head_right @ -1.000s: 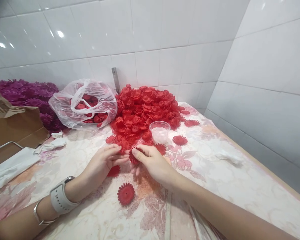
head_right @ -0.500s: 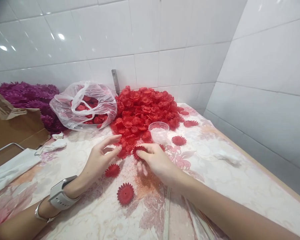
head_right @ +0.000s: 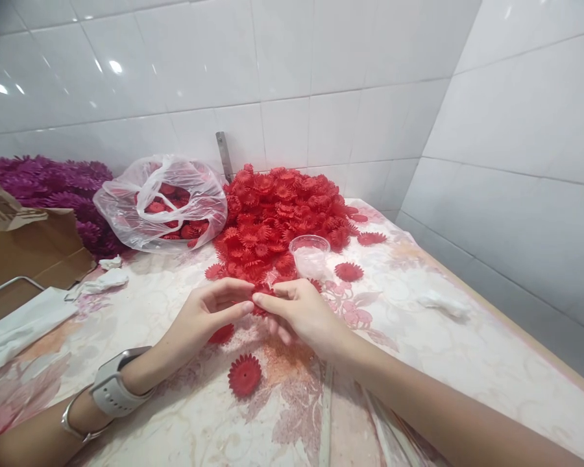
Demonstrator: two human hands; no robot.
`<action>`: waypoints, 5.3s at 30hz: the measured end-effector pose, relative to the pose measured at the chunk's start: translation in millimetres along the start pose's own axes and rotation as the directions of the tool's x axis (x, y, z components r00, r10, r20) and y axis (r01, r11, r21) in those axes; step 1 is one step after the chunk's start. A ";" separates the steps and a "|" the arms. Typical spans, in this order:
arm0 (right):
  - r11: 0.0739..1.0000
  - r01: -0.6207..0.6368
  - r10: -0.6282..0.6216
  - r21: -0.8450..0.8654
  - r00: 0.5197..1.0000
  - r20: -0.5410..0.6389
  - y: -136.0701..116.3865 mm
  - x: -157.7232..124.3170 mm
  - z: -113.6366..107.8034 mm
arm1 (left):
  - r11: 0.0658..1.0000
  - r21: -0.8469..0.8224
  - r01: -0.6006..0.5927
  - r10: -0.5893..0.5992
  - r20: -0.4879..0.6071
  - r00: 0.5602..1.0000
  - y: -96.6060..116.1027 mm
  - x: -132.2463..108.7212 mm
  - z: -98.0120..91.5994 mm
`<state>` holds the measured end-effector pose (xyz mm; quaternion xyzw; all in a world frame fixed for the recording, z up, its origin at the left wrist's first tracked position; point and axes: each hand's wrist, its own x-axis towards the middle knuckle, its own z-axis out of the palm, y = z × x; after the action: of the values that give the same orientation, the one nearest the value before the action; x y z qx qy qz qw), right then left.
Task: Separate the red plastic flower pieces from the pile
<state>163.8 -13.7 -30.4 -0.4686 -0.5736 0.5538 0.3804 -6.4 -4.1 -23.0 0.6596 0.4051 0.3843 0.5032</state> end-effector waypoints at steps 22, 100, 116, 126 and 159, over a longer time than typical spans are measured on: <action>0.998 0.009 -0.012 0.057 0.998 0.062 -0.8 2.4 2.0 | 0.997 -0.076 0.001 -0.004 -0.039 0.999 -2.0 1.9 -1.4; 0.945 0.123 -0.113 0.304 0.992 -0.052 -1.9 10.7 -8.2 | 0.864 -0.469 0.182 -0.285 -0.159 0.945 2.7 8.0 -4.5; 0.799 0.268 -0.413 -0.539 0.895 -0.167 -7.3 -3.6 -0.5 | 0.998 -0.052 -0.032 0.021 -0.209 0.978 0.6 2.7 -4.3; 0.995 -0.017 0.016 0.096 1.000 0.011 -5.8 0.4 4.9 | 0.872 0.344 -0.348 0.384 -0.041 0.922 -2.1 -2.5 -2.6; 0.982 -0.003 -0.007 0.190 0.999 0.054 -2.4 -1.5 2.4 | 0.987 0.102 -0.125 0.134 -0.092 0.987 1.4 -4.2 0.9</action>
<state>161.6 -15.7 -28.1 -0.4143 -0.5289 0.6181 0.4081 -6.9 -8.6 -22.2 0.6883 0.4037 0.4282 0.4242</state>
